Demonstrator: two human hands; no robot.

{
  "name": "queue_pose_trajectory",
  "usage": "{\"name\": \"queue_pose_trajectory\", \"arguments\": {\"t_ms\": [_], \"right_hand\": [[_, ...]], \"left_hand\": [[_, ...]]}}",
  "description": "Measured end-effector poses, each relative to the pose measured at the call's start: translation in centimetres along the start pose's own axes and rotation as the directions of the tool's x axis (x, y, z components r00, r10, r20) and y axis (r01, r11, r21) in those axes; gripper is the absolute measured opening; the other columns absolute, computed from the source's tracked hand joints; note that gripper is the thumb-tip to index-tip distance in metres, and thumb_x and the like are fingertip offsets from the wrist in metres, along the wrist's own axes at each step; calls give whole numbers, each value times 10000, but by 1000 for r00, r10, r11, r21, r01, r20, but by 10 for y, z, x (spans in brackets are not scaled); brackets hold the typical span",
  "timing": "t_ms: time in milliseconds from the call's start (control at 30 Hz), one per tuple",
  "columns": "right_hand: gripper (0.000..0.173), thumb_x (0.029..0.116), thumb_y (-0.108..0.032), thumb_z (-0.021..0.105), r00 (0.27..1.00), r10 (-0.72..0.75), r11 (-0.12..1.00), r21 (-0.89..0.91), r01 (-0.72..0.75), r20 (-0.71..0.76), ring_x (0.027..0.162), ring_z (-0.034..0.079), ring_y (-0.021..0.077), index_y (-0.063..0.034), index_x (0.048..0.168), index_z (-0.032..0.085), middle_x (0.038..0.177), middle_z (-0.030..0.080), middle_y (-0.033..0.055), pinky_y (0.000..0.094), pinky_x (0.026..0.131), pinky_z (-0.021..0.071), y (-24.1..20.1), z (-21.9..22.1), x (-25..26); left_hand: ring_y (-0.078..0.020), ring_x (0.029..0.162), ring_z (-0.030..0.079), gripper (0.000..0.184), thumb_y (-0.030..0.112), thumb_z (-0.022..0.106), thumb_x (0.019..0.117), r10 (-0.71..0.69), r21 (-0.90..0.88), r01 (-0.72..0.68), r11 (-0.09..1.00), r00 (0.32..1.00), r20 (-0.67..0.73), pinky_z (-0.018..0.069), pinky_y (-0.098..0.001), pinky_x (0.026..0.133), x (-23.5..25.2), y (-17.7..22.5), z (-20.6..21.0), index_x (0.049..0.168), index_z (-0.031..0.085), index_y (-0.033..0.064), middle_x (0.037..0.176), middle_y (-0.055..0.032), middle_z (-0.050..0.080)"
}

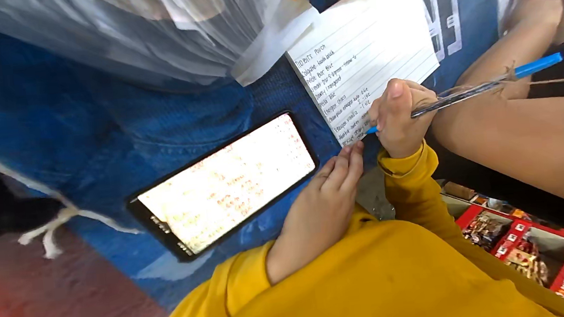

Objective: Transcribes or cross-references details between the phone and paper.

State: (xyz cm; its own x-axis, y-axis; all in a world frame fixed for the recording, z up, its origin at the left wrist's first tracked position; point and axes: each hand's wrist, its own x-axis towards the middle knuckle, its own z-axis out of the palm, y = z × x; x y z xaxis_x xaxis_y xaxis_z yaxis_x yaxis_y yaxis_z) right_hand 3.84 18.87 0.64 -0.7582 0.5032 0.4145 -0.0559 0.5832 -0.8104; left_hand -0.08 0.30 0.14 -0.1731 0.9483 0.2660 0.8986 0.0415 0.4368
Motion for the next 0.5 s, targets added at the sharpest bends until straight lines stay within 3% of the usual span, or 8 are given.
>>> {"name": "queue_pose_trajectory", "arguments": {"t_ms": [500], "right_hand": [[441, 1060, -236, 493, 998, 6, 1000, 29, -8, 58, 500, 443, -94, -221, 620, 460, 548, 441, -172, 99, 488, 379, 1, -4, 1]], "left_hand": [[-257, 1245, 638, 373, -70, 475, 970, -9, -5, 9, 1000, 1000, 9, 503, -308, 994, 0, 0, -1, 1326, 584, -82, 1431, -180, 585]]}}
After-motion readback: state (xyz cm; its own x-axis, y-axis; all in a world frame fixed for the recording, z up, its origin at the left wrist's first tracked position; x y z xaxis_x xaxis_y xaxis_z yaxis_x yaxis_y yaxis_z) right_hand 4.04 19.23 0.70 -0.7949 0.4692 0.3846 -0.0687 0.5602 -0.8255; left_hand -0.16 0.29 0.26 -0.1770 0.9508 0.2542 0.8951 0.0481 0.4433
